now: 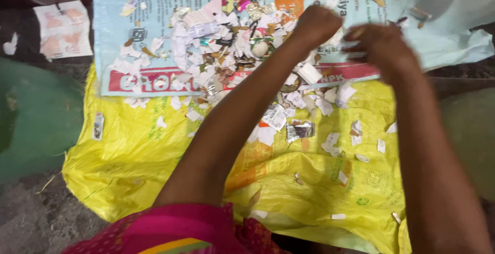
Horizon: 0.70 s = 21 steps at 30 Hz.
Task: The person sits on the floor and sorts through a pile of shredded paper and packaging waste spread on a yellow sack. They pick up pieces by hand, tear larger items into smaller bits, and place the sorted material into a nearby clear plastic container.
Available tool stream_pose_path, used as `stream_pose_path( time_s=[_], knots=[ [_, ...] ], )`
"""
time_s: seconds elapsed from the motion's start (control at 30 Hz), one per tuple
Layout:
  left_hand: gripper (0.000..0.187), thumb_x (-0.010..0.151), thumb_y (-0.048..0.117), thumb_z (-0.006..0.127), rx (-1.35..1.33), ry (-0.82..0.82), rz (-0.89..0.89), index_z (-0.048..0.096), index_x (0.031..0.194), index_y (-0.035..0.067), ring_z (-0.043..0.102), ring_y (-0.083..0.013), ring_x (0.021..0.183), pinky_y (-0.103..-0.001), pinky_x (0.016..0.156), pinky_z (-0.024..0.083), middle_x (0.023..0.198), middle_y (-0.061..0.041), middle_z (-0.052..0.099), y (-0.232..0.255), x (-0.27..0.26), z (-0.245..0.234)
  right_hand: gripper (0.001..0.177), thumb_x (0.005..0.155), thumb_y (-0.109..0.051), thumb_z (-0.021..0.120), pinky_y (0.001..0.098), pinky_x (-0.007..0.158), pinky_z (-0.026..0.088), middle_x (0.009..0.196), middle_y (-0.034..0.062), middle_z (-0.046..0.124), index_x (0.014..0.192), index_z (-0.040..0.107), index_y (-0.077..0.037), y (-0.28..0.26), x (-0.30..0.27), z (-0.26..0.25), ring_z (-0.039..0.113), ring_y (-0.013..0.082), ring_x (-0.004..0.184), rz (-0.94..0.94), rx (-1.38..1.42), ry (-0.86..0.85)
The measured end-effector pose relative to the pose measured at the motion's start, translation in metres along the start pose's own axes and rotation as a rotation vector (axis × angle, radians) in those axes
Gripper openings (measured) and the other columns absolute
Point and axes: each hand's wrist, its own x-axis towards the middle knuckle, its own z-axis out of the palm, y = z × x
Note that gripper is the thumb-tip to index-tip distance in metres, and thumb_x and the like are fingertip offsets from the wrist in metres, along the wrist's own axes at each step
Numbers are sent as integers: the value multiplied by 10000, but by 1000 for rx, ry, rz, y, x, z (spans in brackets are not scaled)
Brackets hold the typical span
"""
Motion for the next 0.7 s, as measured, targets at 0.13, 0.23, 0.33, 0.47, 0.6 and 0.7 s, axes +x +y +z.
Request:
stream_pose_path(
  time_s=[0.13, 0.23, 0.33, 0.47, 0.6, 0.7],
  knots=[
    [285, 811, 313, 654, 84, -414, -481, 775, 750, 62, 737, -353, 853, -444, 772, 574, 840, -176, 732, -30, -79, -33, 324, 823, 84, 617, 357, 778, 605, 1042, 120, 761, 1128, 710, 27, 23, -10, 77, 714, 215, 901, -62, -172, -406],
    [288, 760, 315, 724, 240, -521, -355, 770, 847, 44, 731, -365, 920, -448, 811, 587, 949, -195, 734, -35, -123, -39, 256, 892, -151, 720, 417, 827, 585, 1032, 178, 770, 1128, 754, -57, 33, -14, 125, 716, 305, 949, -124, -656, -316],
    [238, 835, 250, 652, 274, -550, -318, 778, 929, 71, 717, -369, 990, -465, 867, 569, 1034, -182, 729, -39, -144, -38, 335, 859, -346, 743, 494, 833, 560, 1131, 173, 725, 1122, 771, -139, 35, -22, 154, 698, 379, 997, -274, -1093, -172],
    [243, 767, 220, 678, 68, -431, -490, 736, 969, 97, 693, -353, 1040, -452, 882, 548, 1077, -153, 720, -51, -150, -46, 266, 855, -275, 694, 532, 761, 561, 1153, 164, 687, 1082, 745, -147, 37, -35, 163, 700, 400, 963, -471, -1181, 76],
    [221, 806, 263, 672, -34, -323, -484, 721, 929, 85, 711, -345, 996, -440, 857, 556, 1059, -147, 743, -55, -141, -56, 136, 955, -265, 674, 529, 780, 542, 1071, 158, 697, 995, 741, -153, 33, -30, 149, 683, 403, 888, -367, -1126, 121],
    [244, 938, 267, 552, -93, -87, -563, 737, 1006, 123, 692, -355, 966, -465, 866, 512, 995, -138, 732, -50, -129, -60, 109, 953, -141, 660, 477, 751, 553, 1033, 183, 694, 1001, 732, -74, 29, -22, 120, 677, 363, 868, -597, -816, 299]
  ],
)
